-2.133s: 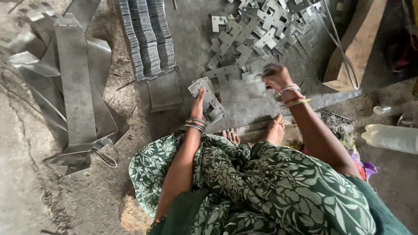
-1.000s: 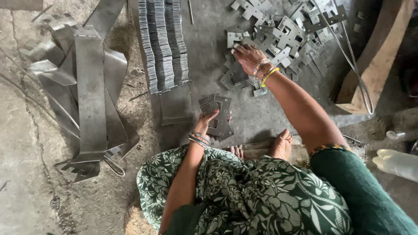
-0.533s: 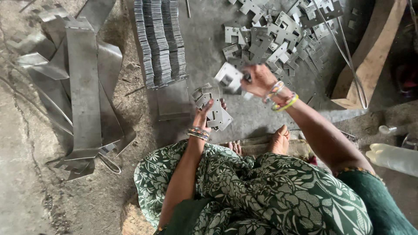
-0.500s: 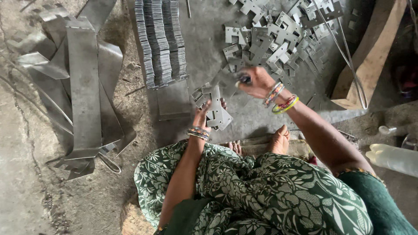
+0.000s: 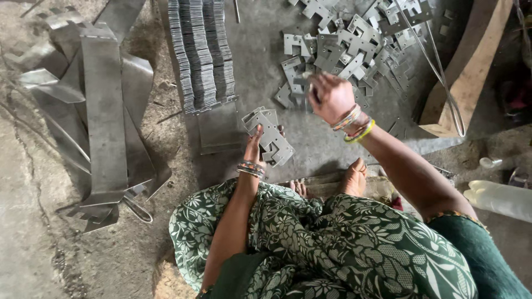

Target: The person sits on the floor and assembles small metal brackets by hand, picking up pieces from a pile and stacking them into neat rows. The person occasionally uses a long metal rod to move parts around.

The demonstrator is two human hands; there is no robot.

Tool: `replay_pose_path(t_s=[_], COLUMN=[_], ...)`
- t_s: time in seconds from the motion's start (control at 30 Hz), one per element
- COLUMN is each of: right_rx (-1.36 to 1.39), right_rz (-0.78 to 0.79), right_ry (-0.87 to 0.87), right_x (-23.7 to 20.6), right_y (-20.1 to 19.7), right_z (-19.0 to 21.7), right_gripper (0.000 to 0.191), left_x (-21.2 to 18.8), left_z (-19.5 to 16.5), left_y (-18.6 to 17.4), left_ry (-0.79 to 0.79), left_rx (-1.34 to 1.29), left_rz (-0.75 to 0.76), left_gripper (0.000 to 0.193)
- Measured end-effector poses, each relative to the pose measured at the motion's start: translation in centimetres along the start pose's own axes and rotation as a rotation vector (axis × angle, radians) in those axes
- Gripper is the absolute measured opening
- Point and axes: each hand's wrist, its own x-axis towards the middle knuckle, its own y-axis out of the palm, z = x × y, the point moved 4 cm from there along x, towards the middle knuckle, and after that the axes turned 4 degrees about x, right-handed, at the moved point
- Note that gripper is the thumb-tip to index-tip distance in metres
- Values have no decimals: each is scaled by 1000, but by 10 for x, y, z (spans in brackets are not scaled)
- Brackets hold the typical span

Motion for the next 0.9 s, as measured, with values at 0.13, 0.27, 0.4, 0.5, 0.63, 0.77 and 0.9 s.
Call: replay_pose_path(t_s=[0.13, 0.27, 0.4, 0.5, 0.63, 0.77, 0.9], right_rx=[382, 111, -296, -372, -483, -410, -27], right_rz=[-74, 167, 70, 106, 86, 52, 151], right_ry=[-110, 213, -235, -297, -333, -326, 56], right_x=[12, 22, 28, 24, 14, 4, -2], right_y=[-12, -7, -9, -3, 1, 5, 13], right_z=[-14, -43, -43, -47, -44, -38, -49], right_gripper=[42, 55, 72, 71, 63, 34, 22], left_x=[3, 18, 19, 20, 31, 33, 23], left_z=[1, 12, 13, 15, 15, 16, 11], left_y=[0, -1, 5, 1, -4, 1, 6], left_ry=[-150, -210, -107, -178, -153, -91, -2], left_rx=[116, 33, 24, 81, 25, -119, 21], left_rz=[-93, 72, 289, 198, 99, 221, 198], left_gripper=[77, 74, 48, 39, 41, 54, 62])
